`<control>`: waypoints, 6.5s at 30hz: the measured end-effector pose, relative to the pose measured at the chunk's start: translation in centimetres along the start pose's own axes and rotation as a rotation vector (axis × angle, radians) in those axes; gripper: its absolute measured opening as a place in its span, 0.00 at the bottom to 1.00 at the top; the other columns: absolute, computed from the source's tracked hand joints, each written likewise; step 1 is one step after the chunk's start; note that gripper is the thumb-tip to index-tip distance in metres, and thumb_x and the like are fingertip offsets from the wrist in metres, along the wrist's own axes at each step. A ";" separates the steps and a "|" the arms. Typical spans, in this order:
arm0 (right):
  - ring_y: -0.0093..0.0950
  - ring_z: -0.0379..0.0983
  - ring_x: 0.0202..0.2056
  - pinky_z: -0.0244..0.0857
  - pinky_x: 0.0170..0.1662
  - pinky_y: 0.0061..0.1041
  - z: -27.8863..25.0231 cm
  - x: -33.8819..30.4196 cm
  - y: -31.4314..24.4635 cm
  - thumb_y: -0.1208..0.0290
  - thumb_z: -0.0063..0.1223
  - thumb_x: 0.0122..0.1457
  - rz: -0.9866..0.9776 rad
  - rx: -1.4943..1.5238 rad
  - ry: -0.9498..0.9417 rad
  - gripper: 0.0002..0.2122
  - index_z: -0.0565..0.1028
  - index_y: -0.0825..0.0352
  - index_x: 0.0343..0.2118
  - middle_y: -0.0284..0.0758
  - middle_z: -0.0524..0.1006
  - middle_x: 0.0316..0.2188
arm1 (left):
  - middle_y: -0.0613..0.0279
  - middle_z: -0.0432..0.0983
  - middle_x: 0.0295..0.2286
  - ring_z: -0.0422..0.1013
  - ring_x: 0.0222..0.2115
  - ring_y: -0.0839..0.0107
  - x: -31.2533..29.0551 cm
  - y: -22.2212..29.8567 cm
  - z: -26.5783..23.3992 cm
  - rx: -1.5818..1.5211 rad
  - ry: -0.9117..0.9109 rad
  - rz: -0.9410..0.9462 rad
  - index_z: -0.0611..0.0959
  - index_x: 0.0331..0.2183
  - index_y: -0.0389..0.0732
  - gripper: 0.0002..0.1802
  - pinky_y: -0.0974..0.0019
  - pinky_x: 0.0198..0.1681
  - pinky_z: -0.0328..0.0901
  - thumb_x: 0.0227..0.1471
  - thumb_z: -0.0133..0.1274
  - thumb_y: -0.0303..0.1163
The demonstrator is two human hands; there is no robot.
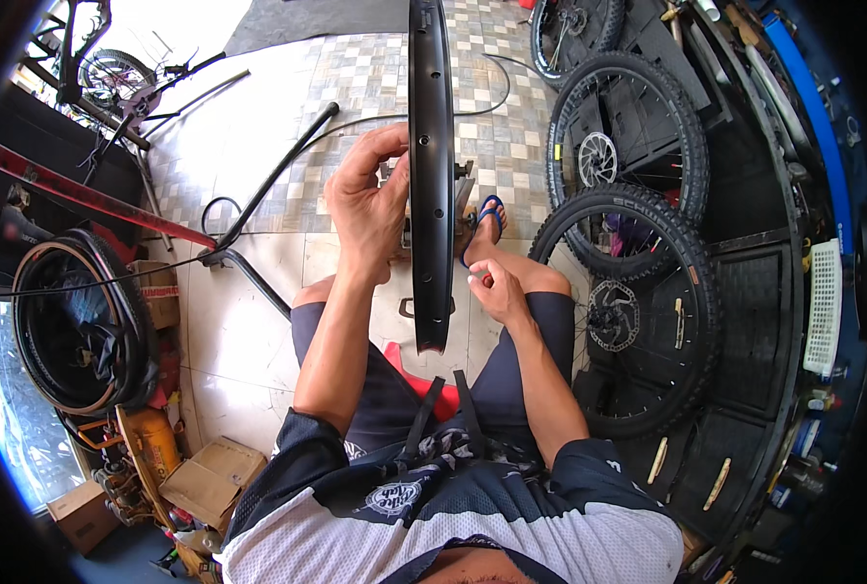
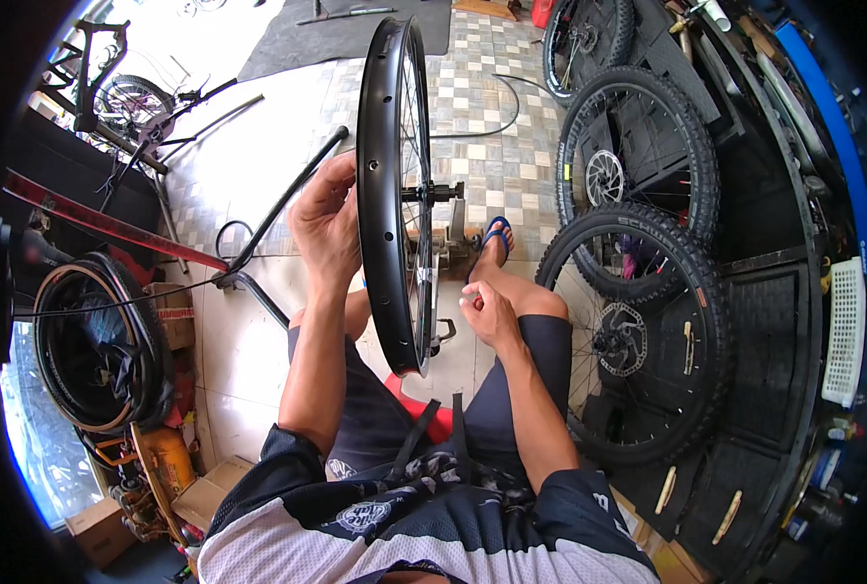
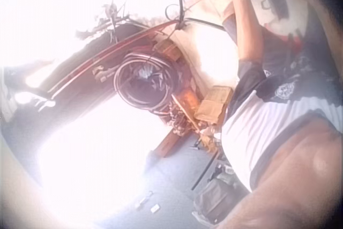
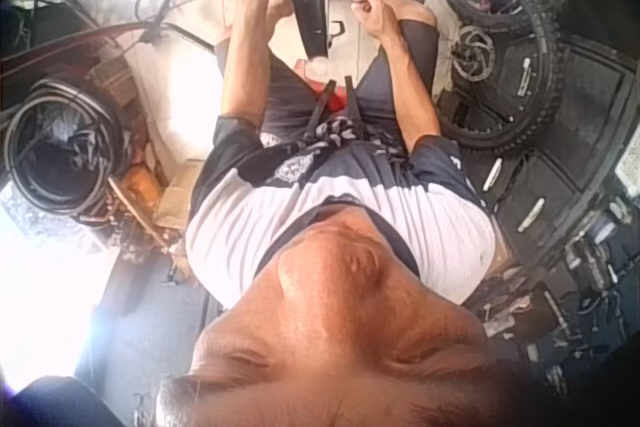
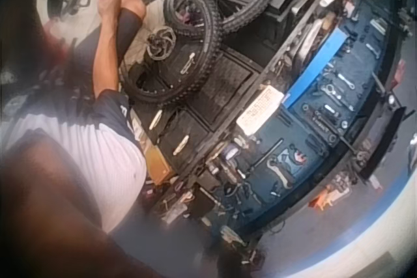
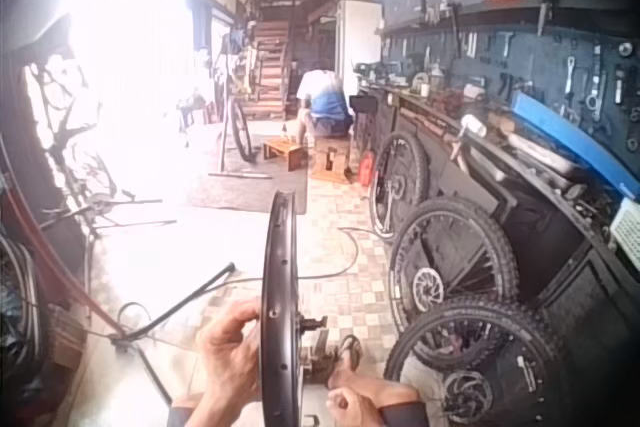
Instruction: The person installs a black rim strip onto a bicycle wheel rim by hand. They align the strip with the rim holes and press it into place, rotating the rim to continue the installation.
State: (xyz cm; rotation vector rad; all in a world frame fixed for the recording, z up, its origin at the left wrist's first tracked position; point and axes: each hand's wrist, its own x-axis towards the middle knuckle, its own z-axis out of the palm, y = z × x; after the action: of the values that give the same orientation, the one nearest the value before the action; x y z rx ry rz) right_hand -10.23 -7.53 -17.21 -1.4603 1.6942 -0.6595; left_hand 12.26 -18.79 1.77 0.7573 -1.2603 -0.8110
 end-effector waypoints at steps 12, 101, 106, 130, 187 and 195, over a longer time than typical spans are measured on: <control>0.18 0.73 0.31 0.70 0.34 0.21 -0.3 1.7 -0.1 0.70 0.58 0.67 0.110 0.820 0.011 0.10 0.80 0.69 0.46 0.26 0.76 0.29 | 0.58 0.84 0.36 0.77 0.38 0.70 1.2 -0.2 -0.6 0.099 -0.057 0.131 0.86 0.33 0.34 0.06 0.68 0.44 0.70 0.51 0.65 0.19; 0.27 0.79 0.51 0.72 0.56 0.30 -4.8 8.8 -18.6 0.70 0.66 0.63 -1.039 0.197 0.139 0.20 0.69 0.69 0.52 0.39 0.82 0.48 | 0.47 0.77 0.52 0.75 0.51 0.59 -4.5 4.3 -0.6 0.388 -0.057 0.007 0.85 0.47 0.32 0.20 0.58 0.55 0.69 0.54 0.66 0.33; 0.25 0.79 0.47 0.71 0.52 0.25 -3.1 8.8 -19.0 0.75 0.63 0.66 -0.639 1.019 -0.099 0.08 0.75 0.67 0.44 0.33 0.80 0.39 | 0.48 0.69 0.57 0.70 0.55 0.62 -5.0 3.2 -0.4 0.194 0.009 -0.041 0.77 0.56 0.33 0.30 0.59 0.56 0.67 0.56 0.65 0.37; 0.27 0.80 0.47 0.76 0.52 0.28 -2.7 9.1 -18.1 0.76 0.58 0.69 -0.733 0.967 -0.141 0.09 0.73 0.69 0.49 0.45 0.81 0.48 | 0.48 0.70 0.53 0.68 0.56 0.55 -4.5 3.1 -0.8 0.360 -0.049 -0.007 0.82 0.51 0.33 0.26 0.55 0.60 0.63 0.52 0.67 0.35; 0.23 0.79 0.40 0.71 0.37 0.18 -4.6 4.1 -8.0 0.63 0.55 0.72 -0.175 1.334 -0.248 0.19 0.72 0.63 0.61 0.41 0.80 0.53 | 0.61 0.79 0.34 0.77 0.38 0.65 -1.5 0.3 0.3 0.147 0.053 0.177 0.76 0.25 0.40 0.16 0.64 0.42 0.70 0.42 0.69 0.15; 0.22 0.78 0.40 0.70 0.38 0.18 -4.8 3.8 -8.2 0.62 0.57 0.71 -0.195 1.289 -0.248 0.20 0.72 0.62 0.61 0.41 0.80 0.52 | 0.61 0.78 0.33 0.76 0.37 0.64 -2.4 0.4 -0.2 0.197 0.016 0.222 0.76 0.25 0.40 0.16 0.63 0.42 0.70 0.42 0.68 0.15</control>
State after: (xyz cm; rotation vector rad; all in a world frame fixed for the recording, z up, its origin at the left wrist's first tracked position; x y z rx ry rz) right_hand -9.72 -13.38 -8.84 -0.6848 0.6064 -1.2742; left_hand 12.25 -16.55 0.92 0.7628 -1.3962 -0.5046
